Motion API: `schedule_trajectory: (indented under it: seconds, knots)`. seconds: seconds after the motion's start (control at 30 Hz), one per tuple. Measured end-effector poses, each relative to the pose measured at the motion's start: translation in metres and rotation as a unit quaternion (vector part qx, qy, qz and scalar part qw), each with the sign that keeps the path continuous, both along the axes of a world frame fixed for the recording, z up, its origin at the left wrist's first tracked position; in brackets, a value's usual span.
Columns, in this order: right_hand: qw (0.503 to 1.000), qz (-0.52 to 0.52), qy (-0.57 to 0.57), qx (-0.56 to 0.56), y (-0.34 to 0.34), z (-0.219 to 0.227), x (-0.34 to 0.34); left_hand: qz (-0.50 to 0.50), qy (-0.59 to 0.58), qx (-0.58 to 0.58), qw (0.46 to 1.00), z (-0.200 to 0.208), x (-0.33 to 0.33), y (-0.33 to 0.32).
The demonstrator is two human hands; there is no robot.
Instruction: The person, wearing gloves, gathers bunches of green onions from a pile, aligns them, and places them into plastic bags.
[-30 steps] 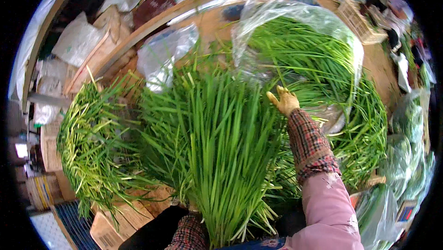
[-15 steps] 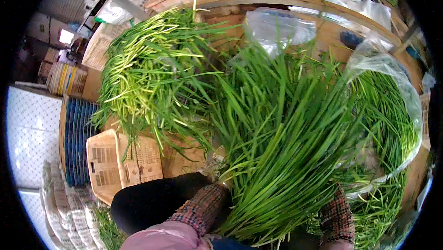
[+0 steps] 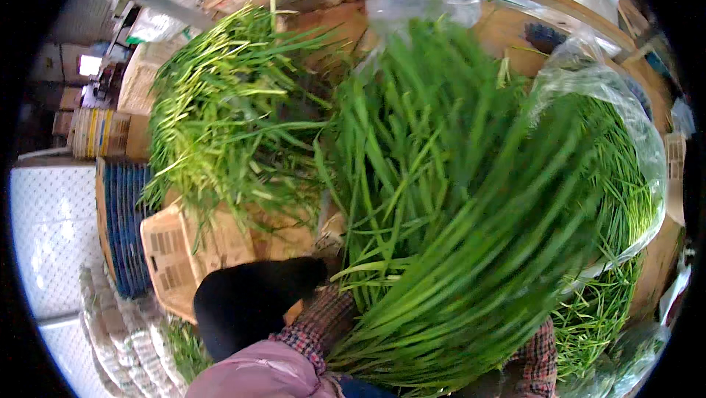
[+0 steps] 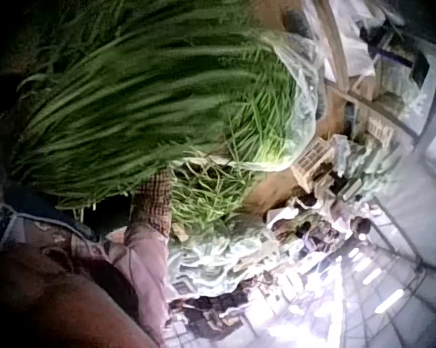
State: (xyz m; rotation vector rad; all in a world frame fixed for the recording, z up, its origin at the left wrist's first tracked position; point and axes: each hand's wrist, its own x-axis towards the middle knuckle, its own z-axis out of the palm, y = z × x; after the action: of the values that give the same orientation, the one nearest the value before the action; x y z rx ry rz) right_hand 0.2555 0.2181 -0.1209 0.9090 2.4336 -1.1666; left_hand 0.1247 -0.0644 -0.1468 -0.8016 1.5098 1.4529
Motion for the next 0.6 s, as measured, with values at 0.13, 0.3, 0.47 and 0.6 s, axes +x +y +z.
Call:
schedule_trajectory:
  seconds: [0.13, 0.3, 0.47, 0.6]
  knots:
    - [0.998, -0.015, -0.023, -0.065, -0.003, 0.059, 0.018, -0.020, 0.007, 0.007, 1.000, 0.048, 0.013, 0.018]
    - [0.990, -0.004, -0.035, -0.135, -0.014, 0.156, 0.028, -0.035, 0.029, 0.024, 0.999, 0.135, 0.041, 0.016]
    - [0.974, 0.040, -0.002, -0.221, -0.046, 0.223, -0.005, -0.018, 0.067, 0.015, 0.997, 0.220, 0.061, -0.017]
    - [0.951, 0.102, 0.034, -0.291, -0.103, 0.257, -0.062, 0.003, 0.082, -0.008, 0.997, 0.264, 0.070, -0.075]
